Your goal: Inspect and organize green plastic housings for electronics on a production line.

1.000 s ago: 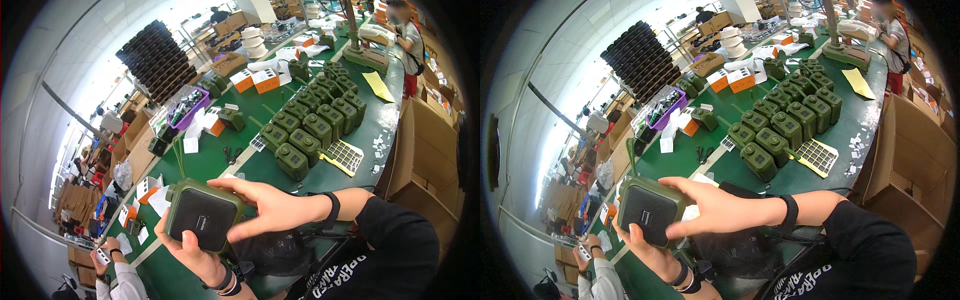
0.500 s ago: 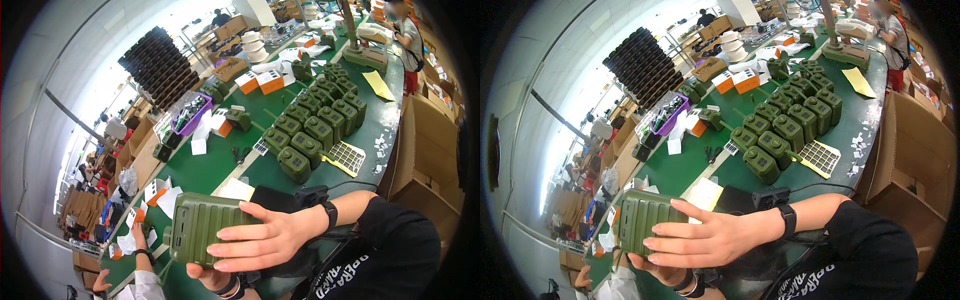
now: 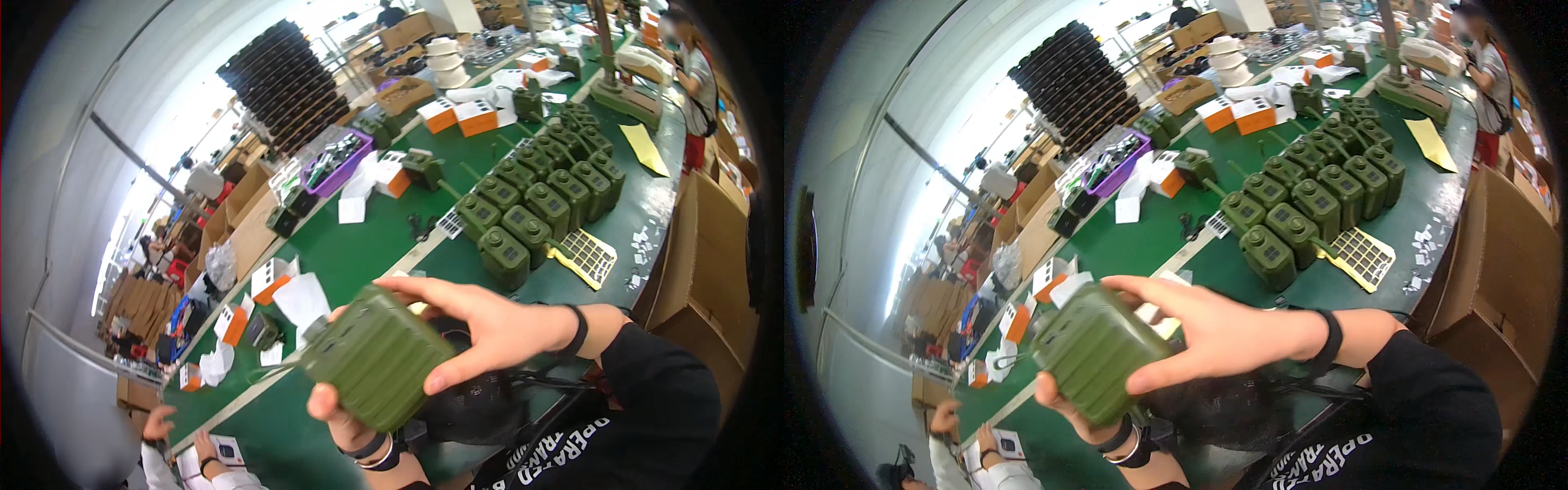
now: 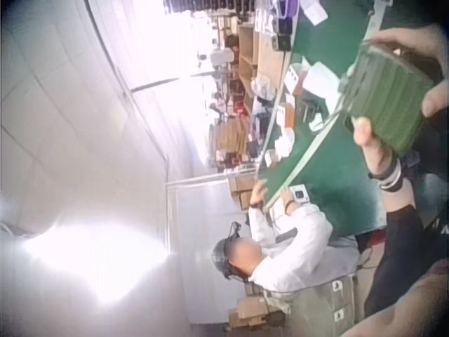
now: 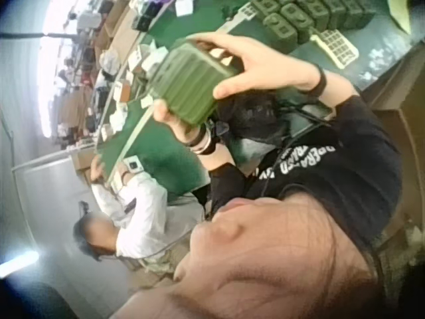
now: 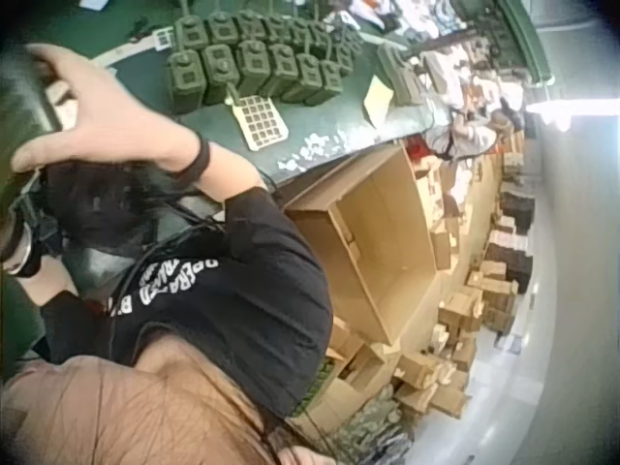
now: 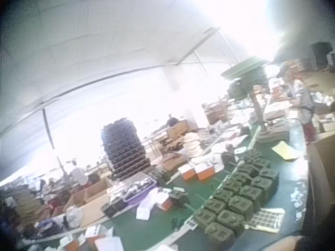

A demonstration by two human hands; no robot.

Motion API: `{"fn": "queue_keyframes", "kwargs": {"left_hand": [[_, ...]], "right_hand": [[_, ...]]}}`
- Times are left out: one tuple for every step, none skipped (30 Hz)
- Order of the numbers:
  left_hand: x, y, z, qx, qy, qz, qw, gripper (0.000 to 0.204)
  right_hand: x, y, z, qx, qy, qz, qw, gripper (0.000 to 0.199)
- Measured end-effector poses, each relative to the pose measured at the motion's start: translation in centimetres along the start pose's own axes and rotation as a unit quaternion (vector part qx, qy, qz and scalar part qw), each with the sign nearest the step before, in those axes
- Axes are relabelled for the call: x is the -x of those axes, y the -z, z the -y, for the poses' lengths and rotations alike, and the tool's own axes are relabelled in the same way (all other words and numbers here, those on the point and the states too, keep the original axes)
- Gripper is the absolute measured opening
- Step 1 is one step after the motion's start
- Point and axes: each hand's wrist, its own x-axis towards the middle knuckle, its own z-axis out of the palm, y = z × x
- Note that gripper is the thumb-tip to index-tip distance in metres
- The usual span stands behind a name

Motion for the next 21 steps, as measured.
{"fn": "queue_keyframes", "kwargs": {"left_hand": [[-0.5,0.2,0.1,0.01,0.007,0.028,1.0,0.09],[-0.6,0.3,0.0,0.009,0.006,0.023,1.0,0.09],[-0.6,0.5,-0.2,-0.039,-0.005,0.041,0.998,0.086],[-0.6,0.6,-0.4,-0.088,-0.023,0.079,0.993,0.084],[-0.4,0.8,-0.7,-0.084,-0.015,0.061,0.995,0.084],[-0.1,1.0,-1.3,-0.138,0.009,0.06,0.989,0.078],[0.4,1.3,-2.0,-0.192,0.032,0.06,0.979,0.073],[1.0,1.5,-2.6,-0.245,0.036,-0.019,0.969,0.06],[1.6,1.9,-3.3,-0.355,-0.008,-0.072,0.932,0.048],[2.4,2.2,-4.1,-0.403,-0.045,-0.107,0.908,0.045],[3.2,2.5,-5.0,-0.439,-0.109,-0.122,0.883,0.042],[4.3,2.7,-6.1,-0.434,-0.154,-0.076,0.884,0.058],[5.0,2.8,-6.9,-0.4,-0.242,-0.019,0.884,0.069],[5.9,2.6,-7.2,-0.313,-0.304,0.014,0.9,0.057],[6.9,2.2,-7.7,-0.252,-0.316,0.08,0.911,0.056],[8.1,1.6,-8.4,-0.201,-0.302,0.157,0.919,0.057],[8.9,1.2,-8.9,-0.179,-0.284,0.199,0.921,0.058],[9.4,0.9,-9.5,-0.174,-0.273,0.219,0.92,0.06],[9.7,1.0,-9.7,-0.178,-0.267,0.211,0.923,0.057],[9.9,1.0,-10.0,-0.183,-0.261,0.204,0.926,0.055],[9.8,1.8,-10.3,-0.153,-0.264,0.268,0.914,0.052]], "right_hand": [[-0.3,0.5,0.0,0.002,-0.042,0.032,0.999,0.09],[-0.6,1.0,0.0,0.032,-0.068,0.021,0.997,0.087],[-0.8,1.3,-0.1,-0.02,-0.135,0.022,0.99,0.083],[-1.1,1.6,-0.3,-0.068,-0.136,0.06,0.987,0.08],[-1.4,1.8,-0.6,-0.103,-0.159,0.098,0.977,0.077],[-1.4,1.8,-1.0,-0.21,-0.16,0.087,0.961,0.072],[-1.7,1.6,-1.8,-0.228,-0.198,0.054,0.952,0.068],[-2.2,1.6,-2.7,-0.191,-0.181,0.002,0.965,0.066],[-2.9,1.8,-3.9,-0.147,-0.166,-0.041,0.974,0.064],[-3.5,2.2,-5.3,-0.059,-0.189,-0.1,0.975,0.065],[-4.5,2.3,-7.0,0.024,-0.174,-0.152,0.973,0.065],[-5.9,2.0,-9.1,0.177,-0.163,-0.203,0.949,0.066],[-7.4,1.7,-11.4,0.323,-0.119,-0.245,0.906,0.067],[-8.8,1.6,-13.7,0.352,-0.157,-0.245,0.89,0.071],[-10.0,1.7,-15.9,0.39,-0.21,-0.245,0.862,0.074],[-10.9,1.7,-18.1,0.393,-0.229,-0.256,0.853,0.074],[-11.6,1.8,-20.1,0.405,-0.268,-0.269,0.831,0.075],[-12.0,1.8,-21.8,0.416,-0.283,-0.287,0.815,0.074],[-12.0,2.0,-23.3,0.427,-0.278,-0.3,0.806,0.075],[-12.0,2.1,-24.4,0.428,-0.266,-0.308,0.807,0.074],[-11.9,2.2,-25.2,0.438,-0.276,-0.328,0.79,0.073]]}}
